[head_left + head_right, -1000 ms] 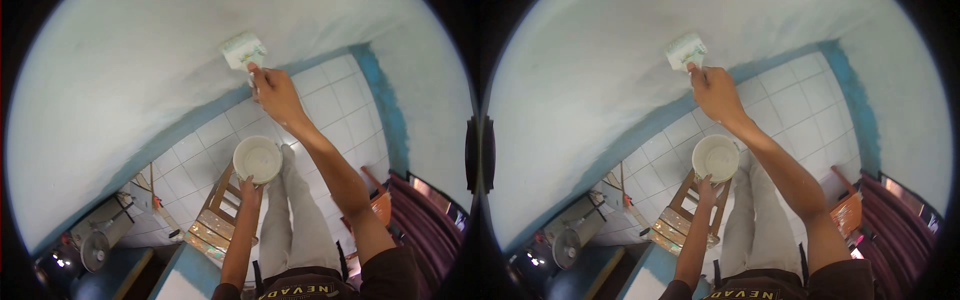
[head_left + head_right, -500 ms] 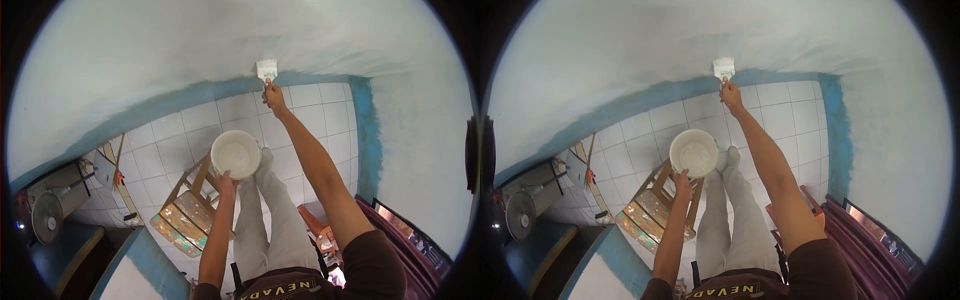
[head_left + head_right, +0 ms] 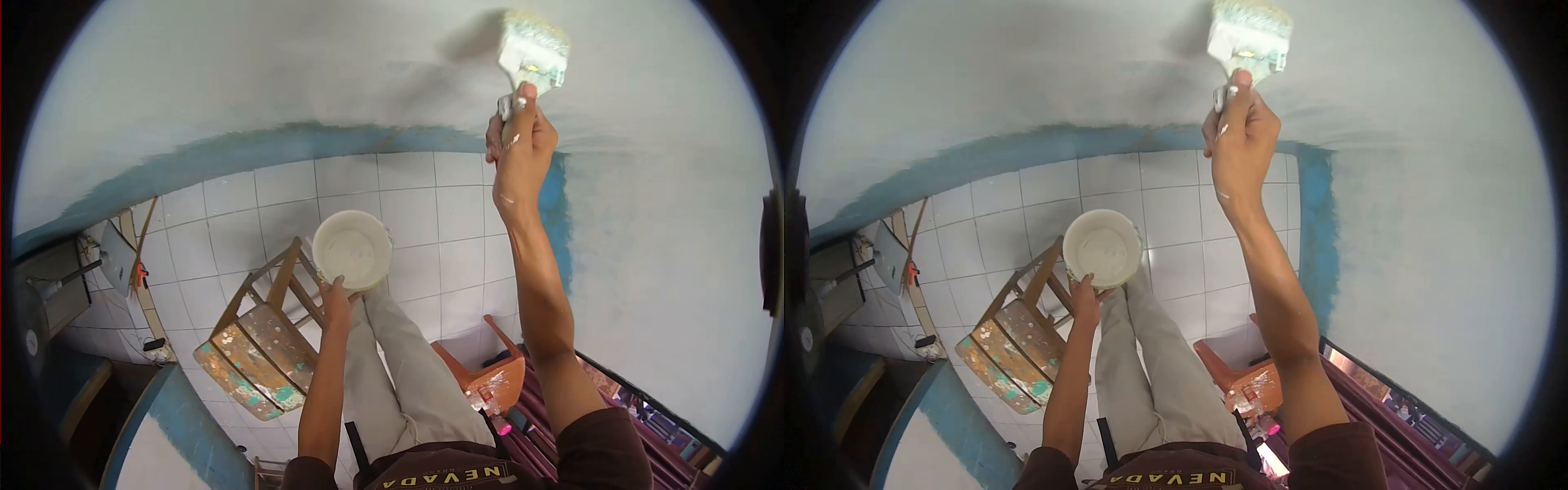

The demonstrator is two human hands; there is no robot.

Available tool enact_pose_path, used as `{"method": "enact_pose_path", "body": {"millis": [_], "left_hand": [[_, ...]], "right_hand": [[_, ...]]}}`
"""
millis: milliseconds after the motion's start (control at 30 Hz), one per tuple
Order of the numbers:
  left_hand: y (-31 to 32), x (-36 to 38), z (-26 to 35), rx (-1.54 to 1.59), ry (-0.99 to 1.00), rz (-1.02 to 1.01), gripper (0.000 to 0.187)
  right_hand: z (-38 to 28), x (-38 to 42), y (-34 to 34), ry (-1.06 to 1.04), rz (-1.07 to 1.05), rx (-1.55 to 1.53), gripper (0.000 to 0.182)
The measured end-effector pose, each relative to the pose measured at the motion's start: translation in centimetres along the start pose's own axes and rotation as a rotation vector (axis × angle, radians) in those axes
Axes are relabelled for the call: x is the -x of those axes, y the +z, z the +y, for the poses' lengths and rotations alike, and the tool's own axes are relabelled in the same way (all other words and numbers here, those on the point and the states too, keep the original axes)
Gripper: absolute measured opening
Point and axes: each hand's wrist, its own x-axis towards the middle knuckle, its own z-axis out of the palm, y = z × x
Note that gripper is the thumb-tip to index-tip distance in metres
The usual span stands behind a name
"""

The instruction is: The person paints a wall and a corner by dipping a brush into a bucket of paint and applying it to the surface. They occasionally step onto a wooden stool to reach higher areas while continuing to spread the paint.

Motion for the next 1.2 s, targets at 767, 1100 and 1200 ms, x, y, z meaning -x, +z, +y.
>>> {"method": "enact_pose_path", "body": {"millis": [767,1100,1200], "left_hand": [[-2.0,-4.3,-6.2,0.129,0.049,0.127,0.06],[0.4,-2.5,-2.3,0.153,0.018,0.184,0.058],[0.7,-2.6,-1.9,0.137,0.064,0.149,0.058]], "right_hand": [[15.7,-1.5,3.4,0.561,-0.181,-0.164,0.032],[6.2,-1.8,3.2,0.055,-0.066,-0.131,0.046],[16.1,-1.8,5.8,0.051,-0.128,-0.059,0.049]]}}
